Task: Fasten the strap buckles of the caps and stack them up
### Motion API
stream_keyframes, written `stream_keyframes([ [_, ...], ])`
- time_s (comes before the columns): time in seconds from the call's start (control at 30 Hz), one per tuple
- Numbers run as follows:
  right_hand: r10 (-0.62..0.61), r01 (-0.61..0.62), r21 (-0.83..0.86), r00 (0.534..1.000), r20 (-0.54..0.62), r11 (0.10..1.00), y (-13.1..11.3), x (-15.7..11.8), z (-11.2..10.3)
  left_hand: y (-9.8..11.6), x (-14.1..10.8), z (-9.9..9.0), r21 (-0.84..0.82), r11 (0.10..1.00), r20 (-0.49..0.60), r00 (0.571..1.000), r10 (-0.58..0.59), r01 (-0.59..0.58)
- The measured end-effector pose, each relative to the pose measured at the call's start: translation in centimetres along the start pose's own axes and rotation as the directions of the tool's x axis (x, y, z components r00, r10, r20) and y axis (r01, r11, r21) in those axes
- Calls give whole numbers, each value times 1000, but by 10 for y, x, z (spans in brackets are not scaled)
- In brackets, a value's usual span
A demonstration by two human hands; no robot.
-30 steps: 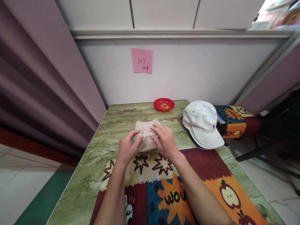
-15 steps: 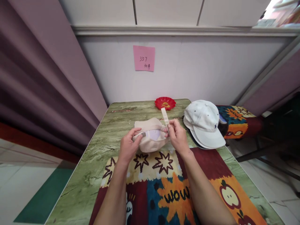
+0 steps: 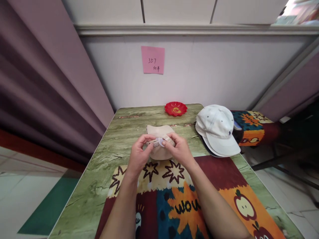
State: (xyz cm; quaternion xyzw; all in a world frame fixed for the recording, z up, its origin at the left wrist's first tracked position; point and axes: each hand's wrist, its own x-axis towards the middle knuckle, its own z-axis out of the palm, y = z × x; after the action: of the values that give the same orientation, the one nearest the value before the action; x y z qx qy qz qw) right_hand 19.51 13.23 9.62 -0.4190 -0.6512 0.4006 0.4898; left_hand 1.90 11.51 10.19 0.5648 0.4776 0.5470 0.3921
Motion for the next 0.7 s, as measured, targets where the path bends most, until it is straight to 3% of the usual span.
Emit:
stream_keyframes([
  [0.1,0,3,-46,998,62,999,2,-1,7,2,-1,3,153,986,30,997,67,-71],
  [0.2,25,-24,-22,999,37,999,5,-1,8,4,-2,9,301,935,2,981,194,-186],
  [0.3,30,-30,3,1000,-2,1000,6,1,5,5,-4,18,492,813,-60,920,388,-311],
  [0.43,24,-24,20,1000,-13,1000,6,2,4,3,-10,28,683,663,-108,854,509,-308],
  [0.5,34,-33,17,999,-29,999,6,2,4,1,-12,32,673,662,-76,860,505,-329],
  [0.7,91,-82,69,987,-134,994,7,0,6,6,-13,38,459,810,-37,904,427,-364],
])
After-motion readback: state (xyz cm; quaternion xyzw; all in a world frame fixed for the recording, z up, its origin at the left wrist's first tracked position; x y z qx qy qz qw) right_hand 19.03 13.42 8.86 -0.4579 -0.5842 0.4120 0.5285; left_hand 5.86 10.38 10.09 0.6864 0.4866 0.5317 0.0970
